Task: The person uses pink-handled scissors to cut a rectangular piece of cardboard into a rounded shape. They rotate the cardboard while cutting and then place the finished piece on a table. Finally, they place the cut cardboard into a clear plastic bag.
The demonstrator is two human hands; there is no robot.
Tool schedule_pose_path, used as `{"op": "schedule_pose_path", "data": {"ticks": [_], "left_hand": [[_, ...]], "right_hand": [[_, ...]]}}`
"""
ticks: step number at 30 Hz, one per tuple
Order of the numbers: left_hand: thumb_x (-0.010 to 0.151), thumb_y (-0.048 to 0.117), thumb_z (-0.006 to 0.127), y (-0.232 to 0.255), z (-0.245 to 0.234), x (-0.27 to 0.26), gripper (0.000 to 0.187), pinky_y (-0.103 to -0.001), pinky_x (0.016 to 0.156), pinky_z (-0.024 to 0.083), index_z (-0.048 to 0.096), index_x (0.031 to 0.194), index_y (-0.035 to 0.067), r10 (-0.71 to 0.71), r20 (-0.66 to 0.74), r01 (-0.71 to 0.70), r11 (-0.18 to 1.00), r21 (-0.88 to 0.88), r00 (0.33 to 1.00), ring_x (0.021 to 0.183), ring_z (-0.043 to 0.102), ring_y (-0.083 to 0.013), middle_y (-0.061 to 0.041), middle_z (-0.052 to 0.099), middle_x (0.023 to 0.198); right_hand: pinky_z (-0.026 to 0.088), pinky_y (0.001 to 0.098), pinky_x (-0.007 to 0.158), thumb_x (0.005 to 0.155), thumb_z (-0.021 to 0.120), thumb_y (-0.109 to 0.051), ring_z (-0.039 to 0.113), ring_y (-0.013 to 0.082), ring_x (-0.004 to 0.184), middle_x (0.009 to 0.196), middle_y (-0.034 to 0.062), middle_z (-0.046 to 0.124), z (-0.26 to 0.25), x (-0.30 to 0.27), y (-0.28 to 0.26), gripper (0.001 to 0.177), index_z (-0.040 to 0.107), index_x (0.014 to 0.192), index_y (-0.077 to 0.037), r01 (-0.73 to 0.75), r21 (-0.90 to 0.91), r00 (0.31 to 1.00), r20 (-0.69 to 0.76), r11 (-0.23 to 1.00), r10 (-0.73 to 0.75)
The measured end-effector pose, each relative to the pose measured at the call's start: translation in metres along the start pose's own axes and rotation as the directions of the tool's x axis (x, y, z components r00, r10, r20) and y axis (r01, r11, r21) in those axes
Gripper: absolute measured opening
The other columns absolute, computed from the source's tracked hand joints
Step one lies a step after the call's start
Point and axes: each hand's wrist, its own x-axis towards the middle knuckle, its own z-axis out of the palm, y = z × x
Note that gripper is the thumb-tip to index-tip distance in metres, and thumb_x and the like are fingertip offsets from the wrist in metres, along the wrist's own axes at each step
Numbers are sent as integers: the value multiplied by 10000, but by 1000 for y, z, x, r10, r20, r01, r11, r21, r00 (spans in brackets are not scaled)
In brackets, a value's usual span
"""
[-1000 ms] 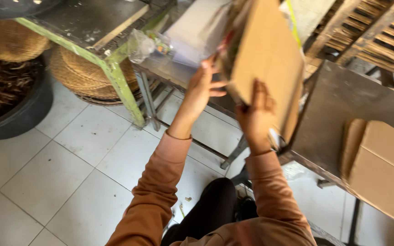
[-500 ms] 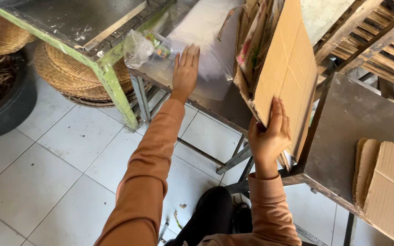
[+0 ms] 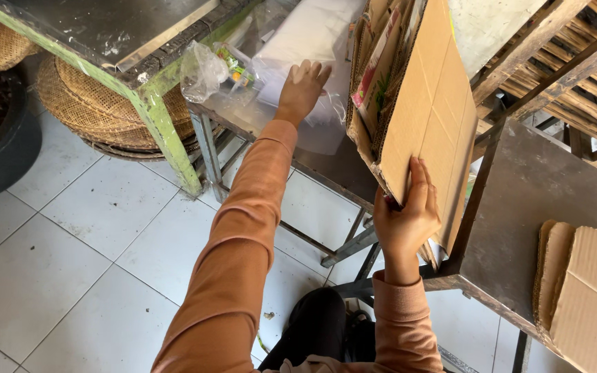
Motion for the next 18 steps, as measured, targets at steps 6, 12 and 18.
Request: {"op": "schedule_pose_path", "data": {"ticks": [6, 12, 18], "left_hand": [[1033, 261, 542, 2, 14, 2, 313, -454, 1047, 407, 516, 1299, 97, 51, -634, -40, 999, 31, 772, 1207, 562, -230, -71, 635, 1183], [1073, 84, 451, 1, 0, 9, 269, -427, 924, 416, 558, 1319, 86, -15, 98, 28, 991, -129, 995, 902, 614, -280, -75, 662, 838], [931, 121, 561, -17, -16, -5, 162, -427, 862, 417, 634, 786, 126, 29, -370, -99, 980, -171, 929, 842, 561, -283, -48, 645, 840]], "right_hand": [[577, 417, 1006, 725, 803, 24, 695, 385, 1182, 1323, 252, 671, -1, 1, -2, 639, 621, 1337, 37, -2, 13, 1000, 25, 1000, 2], [575, 412, 1009, 706, 822, 13, 696, 376, 1194, 1324, 241, 673, 2, -1, -7, 647, 629, 1324, 24, -9, 17, 999, 44, 1000, 8], [573, 417, 1015, 696, 820, 16, 693, 375, 1193, 1335, 243, 664, 0, -1, -5, 670, 628, 1338, 17, -12, 14, 999, 52, 1000, 12]]}}
